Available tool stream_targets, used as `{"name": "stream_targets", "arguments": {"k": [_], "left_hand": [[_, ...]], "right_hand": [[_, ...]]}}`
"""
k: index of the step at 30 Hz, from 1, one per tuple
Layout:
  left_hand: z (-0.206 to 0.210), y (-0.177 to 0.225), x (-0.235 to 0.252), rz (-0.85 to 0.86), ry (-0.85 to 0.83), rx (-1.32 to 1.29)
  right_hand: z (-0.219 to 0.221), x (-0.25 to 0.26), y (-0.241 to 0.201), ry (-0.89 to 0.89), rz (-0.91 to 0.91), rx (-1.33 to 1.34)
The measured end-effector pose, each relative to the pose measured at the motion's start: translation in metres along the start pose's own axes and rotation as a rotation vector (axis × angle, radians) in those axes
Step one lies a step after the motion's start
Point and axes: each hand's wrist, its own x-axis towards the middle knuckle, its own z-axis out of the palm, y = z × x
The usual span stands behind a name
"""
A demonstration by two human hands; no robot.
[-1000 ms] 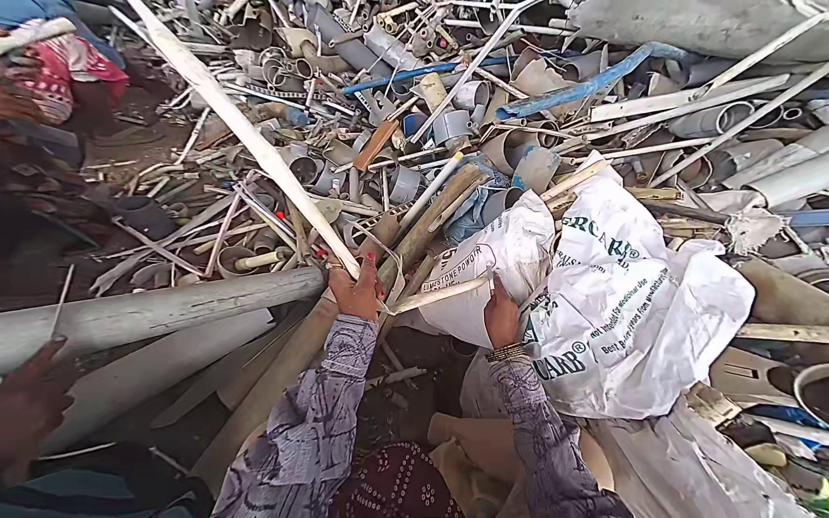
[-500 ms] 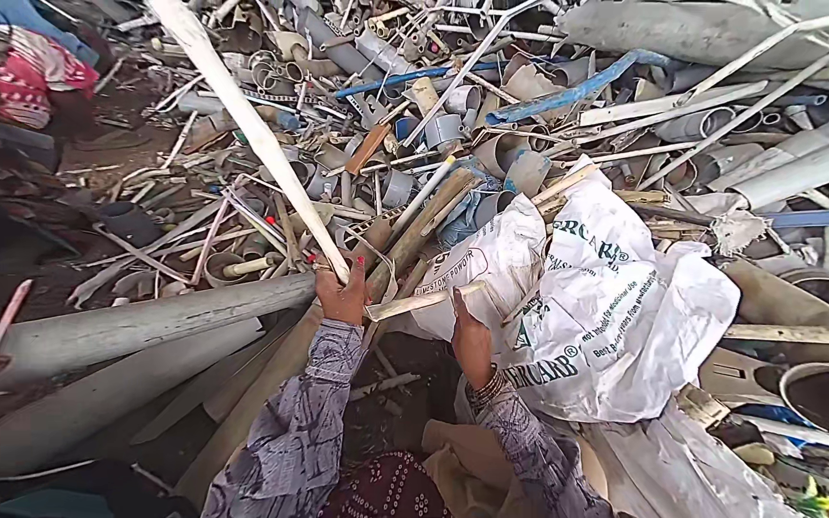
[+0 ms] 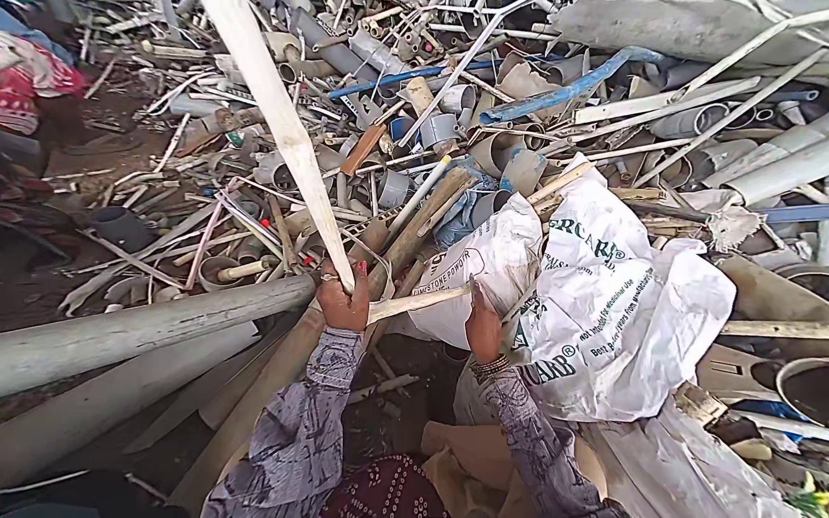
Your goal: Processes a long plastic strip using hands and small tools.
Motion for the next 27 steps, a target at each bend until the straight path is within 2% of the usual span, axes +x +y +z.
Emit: {"name": "stream_targets", "arguments": {"k": [2,4,7,10,13,15,18,21,23,25,26,27], "left_hand": [[0.0,-0.003,0.004,-0.096,0.003,-0.009],[0.002,-0.006,0.002,-0.142,-0.001,-0.007],[0.003,-0.003,0.001,-0.096,0.005,0.035],[0.001,-0.007,0.006,-0.072,0.021,0.055],[0.004,-0.011,0.001,-0.029,0.008,0.087],[0.003,-0.009,0.003,0.001,0.004,0.1],[0.001,-0.006,0.006,-0.135,-0.008,0.055],[0.004,-0.007,0.004,-0.245,-0.003,-0.008],[0.006,-0.008,0.006,-0.291,0.024,-0.049],[0.005,-0.008,0.009,-0.355,0.039,-0.084],[0.005,-0.008,0.009,-0.388,0.035,-0.081],[0.005,-0.008,0.007,-0.411,0.027,-0.074]], "right_hand": [[0.011,-0.013,-0.001,0.086,-0.118,0.046],[0.014,-0.003,0.01,0.087,-0.092,0.027],[0.007,0.007,0.012,0.056,0.021,0.054],[0.015,-0.008,0.003,0.107,-0.083,0.036],[0.011,0.007,0.015,0.04,0.056,0.049],[0.011,0.003,0.01,0.019,0.061,0.023],[0.019,-0.009,0.013,0.112,-0.088,0.045],[0.01,-0.001,0.008,0.03,-0.006,0.087],[0.012,-0.022,-0.013,0.03,-0.132,0.105],[0.027,-0.044,-0.025,0.199,-0.404,0.153],[0.028,-0.046,-0.025,0.214,-0.431,0.153],[0.026,-0.04,-0.019,0.195,-0.374,0.133]]}}
